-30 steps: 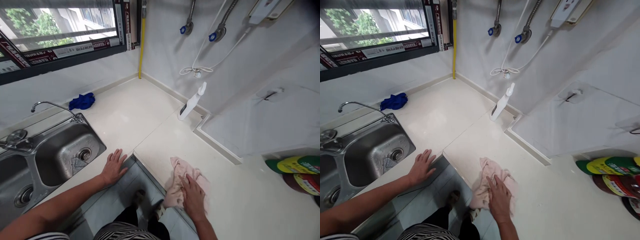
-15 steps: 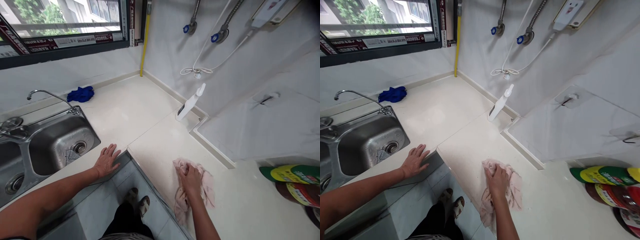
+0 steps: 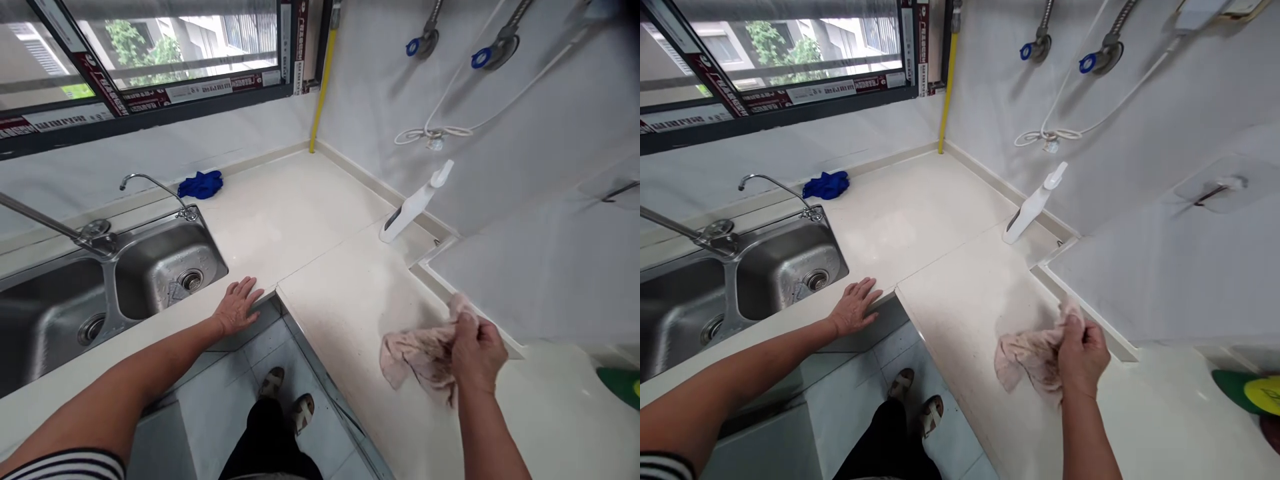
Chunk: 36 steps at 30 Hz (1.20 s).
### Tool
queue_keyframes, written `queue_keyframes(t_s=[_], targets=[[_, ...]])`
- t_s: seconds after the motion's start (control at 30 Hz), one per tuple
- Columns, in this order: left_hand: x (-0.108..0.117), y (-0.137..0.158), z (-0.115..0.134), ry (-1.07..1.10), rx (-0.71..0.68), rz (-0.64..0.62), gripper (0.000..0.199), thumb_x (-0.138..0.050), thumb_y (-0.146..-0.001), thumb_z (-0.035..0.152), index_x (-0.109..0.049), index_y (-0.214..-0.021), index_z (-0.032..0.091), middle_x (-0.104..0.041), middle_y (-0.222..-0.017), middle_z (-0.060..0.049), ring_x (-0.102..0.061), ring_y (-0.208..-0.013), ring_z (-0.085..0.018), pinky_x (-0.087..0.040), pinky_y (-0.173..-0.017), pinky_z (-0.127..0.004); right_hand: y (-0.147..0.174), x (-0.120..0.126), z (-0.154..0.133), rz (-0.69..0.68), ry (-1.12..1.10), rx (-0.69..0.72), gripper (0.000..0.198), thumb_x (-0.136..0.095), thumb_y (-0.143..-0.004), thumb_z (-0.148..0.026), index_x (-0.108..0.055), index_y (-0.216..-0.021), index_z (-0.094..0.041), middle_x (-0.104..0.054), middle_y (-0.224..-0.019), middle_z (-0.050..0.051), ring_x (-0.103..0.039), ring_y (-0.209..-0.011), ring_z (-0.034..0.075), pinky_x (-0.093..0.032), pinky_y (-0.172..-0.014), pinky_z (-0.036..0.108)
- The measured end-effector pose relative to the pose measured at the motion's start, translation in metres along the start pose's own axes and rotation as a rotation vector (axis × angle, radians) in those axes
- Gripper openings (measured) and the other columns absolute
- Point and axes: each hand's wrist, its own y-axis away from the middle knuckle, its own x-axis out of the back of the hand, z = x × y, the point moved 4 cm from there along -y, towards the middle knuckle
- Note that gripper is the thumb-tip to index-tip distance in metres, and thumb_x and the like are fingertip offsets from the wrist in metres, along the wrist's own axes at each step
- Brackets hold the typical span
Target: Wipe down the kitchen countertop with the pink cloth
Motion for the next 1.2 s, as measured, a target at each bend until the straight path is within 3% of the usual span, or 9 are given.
queue_keyframes(t_s=[0.1,0.2,0.3,0.4,0.63,0.77,0.87,1.0,1.2], targets=[[0.001,0.000,0.001,-0.002,0.000,-0.005,0.057,-0.057,-0.087,0.040,-0.049,-0.139,0.019,-0.034,-0.157,-0.019,-0.025,-0.147,-0.035,-0.022,-0.115,-0.054,0.036,-0.041,-0.042,-0.299,-0.021,0.138,0.052,-0.043,-0.093,-0.060,-0.067,-0.099,-0.015,-0.064,-0.085,0.005,-0.052,-0.078,0.019,-0.039,-0.072,0.030],[0.003,0.001,0.003,-0.006,0.001,-0.010,0.057,-0.057,-0.086,0.039,-0.049,-0.139,0.019,-0.034,-0.156,-0.019,-0.026,-0.146,-0.035,-0.022,-0.115,-0.053,0.102,-0.095,-0.088,-0.594,0.074,0.456,0.038,-0.043,-0.097,-0.046,-0.070,-0.090,-0.020,-0.063,-0.086,0.005,-0.053,-0.082,0.019,-0.038,-0.075,0.030],[0.005,0.001,0.003,-0.008,0.005,-0.013,0.057,-0.056,-0.087,0.038,-0.048,-0.140,0.019,-0.035,-0.156,-0.019,-0.025,-0.147,-0.035,-0.022,-0.115,-0.052,0.155,-0.126,-0.114,-0.680,0.111,0.693,0.032,-0.042,-0.100,-0.032,-0.069,-0.087,-0.021,-0.061,-0.086,0.007,-0.052,-0.085,0.020,-0.038,-0.078,0.031],[0.005,0.001,0.003,-0.005,0.015,-0.012,0.057,-0.056,-0.087,0.038,-0.047,-0.140,0.021,-0.035,-0.157,-0.017,-0.025,-0.147,-0.034,-0.022,-0.115,-0.052,0.180,-0.123,-0.112,-0.747,0.060,0.783,0.028,-0.044,-0.101,-0.029,-0.068,-0.091,-0.021,-0.061,-0.087,0.006,-0.053,-0.087,0.020,-0.040,-0.079,0.032],[0.000,0.002,0.001,0.035,0.024,-0.015,0.058,-0.058,-0.086,0.038,-0.047,-0.141,0.022,-0.033,-0.158,-0.016,-0.024,-0.148,-0.033,-0.020,-0.116,-0.052,0.188,-0.047,-0.028,-0.965,-0.045,0.851,0.026,-0.046,-0.095,-0.017,-0.066,-0.110,-0.025,-0.064,-0.090,0.006,-0.058,-0.083,0.020,-0.047,-0.070,0.032],[-0.001,0.002,0.002,0.058,0.025,-0.023,0.061,-0.060,-0.085,0.040,-0.046,-0.142,0.022,-0.033,-0.158,-0.017,-0.024,-0.148,-0.034,-0.019,-0.116,-0.054,0.183,-0.032,-0.025,-1.057,0.003,0.782,0.027,-0.043,-0.091,-0.013,-0.067,-0.097,-0.024,-0.063,-0.087,0.006,-0.058,-0.082,0.020,-0.048,-0.070,0.033],[-0.002,0.002,0.002,0.068,0.019,-0.028,0.064,-0.062,-0.084,0.041,-0.046,-0.143,0.022,-0.032,-0.159,-0.018,-0.023,-0.148,-0.035,-0.018,-0.117,-0.054,0.176,-0.052,-0.056,-1.140,0.018,0.740,0.026,-0.040,-0.092,-0.013,-0.064,-0.086,-0.022,-0.062,-0.088,0.006,-0.058,-0.083,0.020,-0.047,-0.072,0.033],[-0.002,0.003,0.002,0.085,0.020,-0.030,0.066,-0.063,-0.083,0.043,-0.045,-0.143,0.023,-0.031,-0.159,-0.017,-0.023,-0.148,-0.035,-0.018,-0.116,-0.055,0.163,-0.103,-0.101,-1.197,0.002,0.738,0.022,-0.041,-0.092,-0.016,-0.062,-0.089,-0.022,-0.062,-0.089,0.005,-0.057,-0.083,0.020,-0.046,-0.074,0.032],[0.000,0.004,0.003,0.116,0.008,-0.008,0.063,-0.062,-0.085,0.045,-0.046,-0.142,0.022,-0.034,-0.157,-0.018,-0.026,-0.147,-0.035,-0.020,-0.115,-0.055,0.146,-0.184,-0.150,-1.038,-0.023,0.861,0.019,-0.046,-0.095,-0.023,-0.062,-0.086,-0.021,-0.061,-0.087,0.005,-0.056,-0.086,0.019,-0.046,-0.079,0.030]])
